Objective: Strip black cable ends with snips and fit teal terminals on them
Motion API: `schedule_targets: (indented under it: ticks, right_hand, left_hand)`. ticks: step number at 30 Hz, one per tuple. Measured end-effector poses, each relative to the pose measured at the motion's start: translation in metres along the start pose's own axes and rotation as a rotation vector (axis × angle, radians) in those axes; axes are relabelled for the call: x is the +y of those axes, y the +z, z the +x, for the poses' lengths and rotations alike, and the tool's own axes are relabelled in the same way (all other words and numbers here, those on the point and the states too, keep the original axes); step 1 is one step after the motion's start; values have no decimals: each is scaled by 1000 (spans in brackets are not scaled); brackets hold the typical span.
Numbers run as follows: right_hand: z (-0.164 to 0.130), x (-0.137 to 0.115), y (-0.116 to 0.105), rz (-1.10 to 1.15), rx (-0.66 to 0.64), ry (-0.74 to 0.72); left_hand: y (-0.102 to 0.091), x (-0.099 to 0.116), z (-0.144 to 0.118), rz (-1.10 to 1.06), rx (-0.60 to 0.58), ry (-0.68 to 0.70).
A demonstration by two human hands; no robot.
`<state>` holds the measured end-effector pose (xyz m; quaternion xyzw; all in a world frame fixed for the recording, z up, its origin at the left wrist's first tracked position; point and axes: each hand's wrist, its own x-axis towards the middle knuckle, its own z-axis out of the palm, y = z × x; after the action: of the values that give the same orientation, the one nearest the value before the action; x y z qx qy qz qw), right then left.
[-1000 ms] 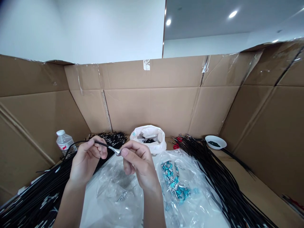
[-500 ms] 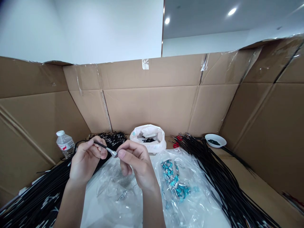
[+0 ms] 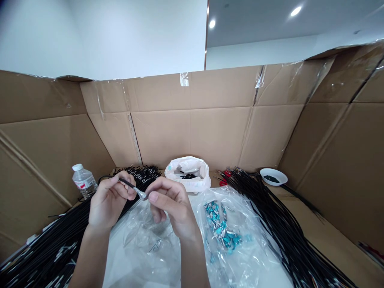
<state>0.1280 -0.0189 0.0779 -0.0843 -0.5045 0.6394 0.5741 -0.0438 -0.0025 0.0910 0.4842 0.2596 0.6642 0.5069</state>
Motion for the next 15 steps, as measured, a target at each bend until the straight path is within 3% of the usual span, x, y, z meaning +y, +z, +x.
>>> schedule_targets:
  ticks: [15]
  right_hand:
    - [-1,0,-3,-39,29,7]
  left_hand:
    - [0,-1,1,8,-19,6]
